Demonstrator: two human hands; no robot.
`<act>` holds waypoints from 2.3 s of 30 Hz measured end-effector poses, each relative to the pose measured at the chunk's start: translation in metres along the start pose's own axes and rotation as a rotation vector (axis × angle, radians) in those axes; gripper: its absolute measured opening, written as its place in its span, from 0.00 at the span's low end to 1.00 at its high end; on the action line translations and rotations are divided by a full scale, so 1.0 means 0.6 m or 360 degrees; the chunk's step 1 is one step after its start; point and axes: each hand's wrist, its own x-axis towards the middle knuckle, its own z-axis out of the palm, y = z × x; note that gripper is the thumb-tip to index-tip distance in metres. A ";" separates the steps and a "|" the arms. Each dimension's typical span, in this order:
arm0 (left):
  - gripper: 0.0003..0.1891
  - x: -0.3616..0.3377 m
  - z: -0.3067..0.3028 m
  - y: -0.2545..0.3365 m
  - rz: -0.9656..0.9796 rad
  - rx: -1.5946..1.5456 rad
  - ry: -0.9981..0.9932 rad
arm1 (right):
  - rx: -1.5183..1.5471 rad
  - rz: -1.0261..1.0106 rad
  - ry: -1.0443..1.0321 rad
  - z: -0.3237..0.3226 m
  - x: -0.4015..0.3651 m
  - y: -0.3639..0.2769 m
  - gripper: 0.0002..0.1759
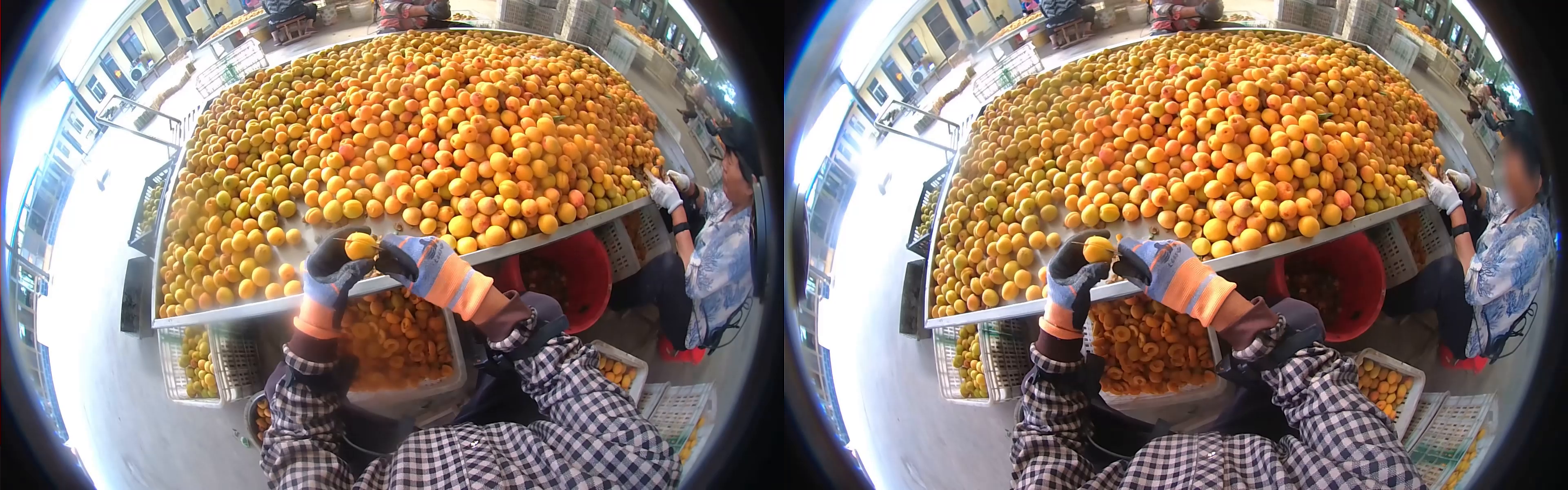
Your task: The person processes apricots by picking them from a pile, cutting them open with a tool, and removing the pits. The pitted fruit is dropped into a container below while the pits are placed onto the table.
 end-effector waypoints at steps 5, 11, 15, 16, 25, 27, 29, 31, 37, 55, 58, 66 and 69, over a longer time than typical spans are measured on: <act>0.20 -0.011 0.014 -0.045 -0.0026 -0.0470 0.0214 | 0.0256 -0.0029 0.0148 0.060 0.006 0.018 0.15; 0.23 0.004 -0.012 -0.016 -0.0120 -0.0221 0.0044 | 0.0199 0.0095 0.0032 0.034 0.006 -0.001 0.18; 0.23 0.004 -0.004 0.002 -0.0108 -0.0019 0.0018 | 0.0173 0.0175 -0.0048 0.027 0.005 0.000 0.16; 0.22 0.003 0.002 0.003 -0.0074 0.0048 0.0070 | 0.0108 0.0183 -0.0066 0.028 0.009 0.001 0.14; 0.21 0.006 0.004 -0.047 -0.0222 -0.0362 0.0039 | 0.0331 0.0132 0.0225 0.070 0.012 0.018 0.14; 0.19 0.010 0.003 -0.039 -0.0107 -0.0154 0.0174 | 0.0291 0.0242 -0.0025 0.055 0.018 0.014 0.15; 0.20 0.008 -0.005 -0.037 -0.0072 0.0090 0.0143 | 0.0279 0.0212 0.0011 0.053 0.013 0.010 0.17; 0.21 0.005 0.005 -0.021 -0.0128 -0.0073 0.0050 | 0.0263 0.0172 0.0061 0.060 0.011 0.014 0.18; 0.21 -0.002 0.041 -0.051 -0.0410 -0.0795 0.0222 | -0.0023 0.0360 0.0138 0.075 0.013 0.006 0.18; 0.21 -0.004 0.046 -0.024 -0.0444 -0.0485 0.0196 | -0.0353 0.0516 0.0016 0.045 0.013 -0.011 0.19; 0.20 -0.004 0.044 -0.026 -0.0505 -0.0468 0.0119 | -0.0417 0.0532 0.0078 0.054 0.011 0.010 0.22; 0.22 -0.002 0.025 -0.066 -0.0031 -0.0037 0.0337 | 0.0294 0.0380 -0.0057 0.067 0.024 0.017 0.26; 0.26 0.000 0.017 -0.065 0.0097 0.0002 0.0331 | 0.0187 0.0019 0.0319 0.085 0.022 0.028 0.28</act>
